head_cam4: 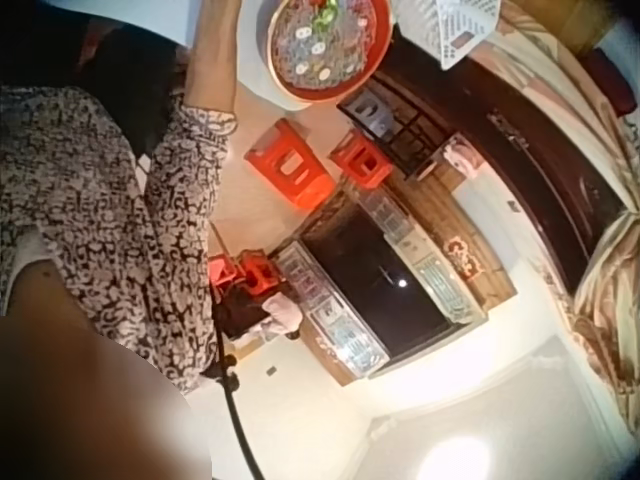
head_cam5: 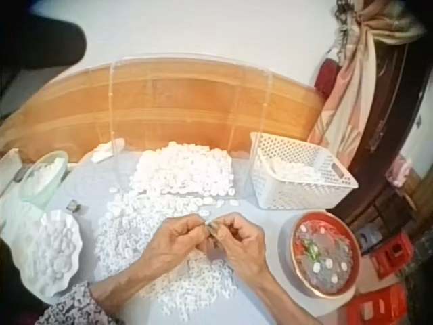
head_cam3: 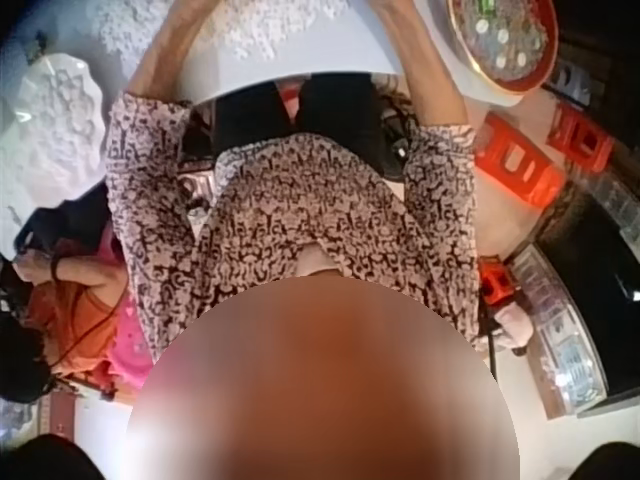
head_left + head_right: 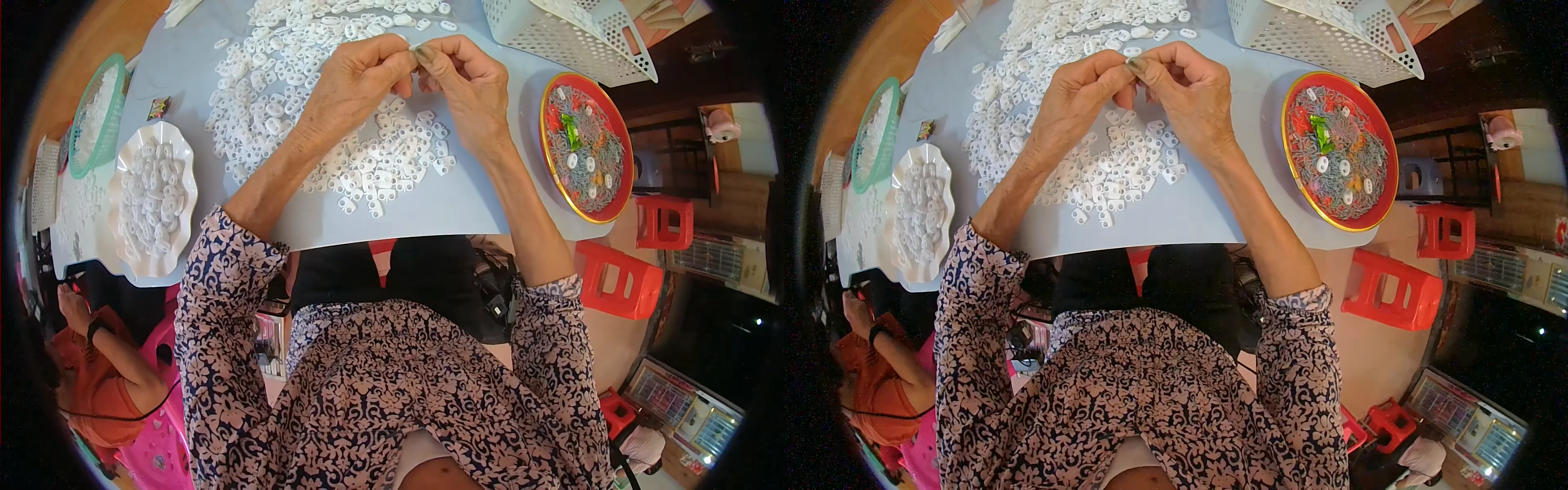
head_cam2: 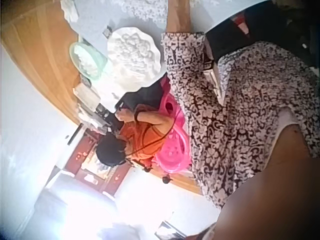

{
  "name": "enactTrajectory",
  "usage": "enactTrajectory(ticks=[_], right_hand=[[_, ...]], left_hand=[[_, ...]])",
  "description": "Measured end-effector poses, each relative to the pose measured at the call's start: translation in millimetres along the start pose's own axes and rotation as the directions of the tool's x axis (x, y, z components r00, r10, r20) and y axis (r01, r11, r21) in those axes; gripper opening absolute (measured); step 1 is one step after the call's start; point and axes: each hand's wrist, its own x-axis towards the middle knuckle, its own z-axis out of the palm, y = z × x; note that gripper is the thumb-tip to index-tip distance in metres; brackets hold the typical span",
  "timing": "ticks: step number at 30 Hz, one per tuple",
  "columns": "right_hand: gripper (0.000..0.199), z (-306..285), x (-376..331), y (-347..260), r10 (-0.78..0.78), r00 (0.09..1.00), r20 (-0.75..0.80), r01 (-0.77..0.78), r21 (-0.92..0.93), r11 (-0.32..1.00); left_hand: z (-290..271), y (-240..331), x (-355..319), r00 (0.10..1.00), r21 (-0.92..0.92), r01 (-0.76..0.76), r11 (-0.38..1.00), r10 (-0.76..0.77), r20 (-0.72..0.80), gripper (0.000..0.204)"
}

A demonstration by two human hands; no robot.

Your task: Manually joining small white plastic fastener components together at a workstation table.

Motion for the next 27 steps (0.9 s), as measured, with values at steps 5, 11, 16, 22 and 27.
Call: enactTrajectory(ticks=[5, 11, 16, 22, 27], right_hand=[[0.016, -2, 1, -5, 0.071, 0.996, -0.062, -0.065, 0.094, 0.993], [0.015, -16, 5, 1, 0.157, 0.984, -0.081, -0.141, 0.172, 0.975], [0.017, -16, 5, 4, 0.143, 0.988, -0.055, -0.133, 0.147, 0.980], [0.017, -18, 5, 4, 0.149, 0.987, -0.053, -0.139, 0.148, 0.979], [0.016, -18, 6, 1, 0.159, 0.985, -0.063, -0.146, 0.168, 0.975]], left_hand=[[-22, 6, 10, 0.997, 0.208, -0.071, 0.976, 0.078, -0.026, 0.019], [-38, 12, 16, 0.975, 0.451, -0.138, 0.882, 0.202, -0.095, 0.012], [-47, 9, 18, 0.890, 0.715, -0.373, 0.591, 0.445, 0.097, 0.007], [-57, 8, 16, 0.953, 0.774, -0.257, 0.578, 0.284, 0.104, 0.007], [-52, 3, 17, 0.957, 0.826, -0.243, 0.509, 0.263, 0.119, 0.007]])
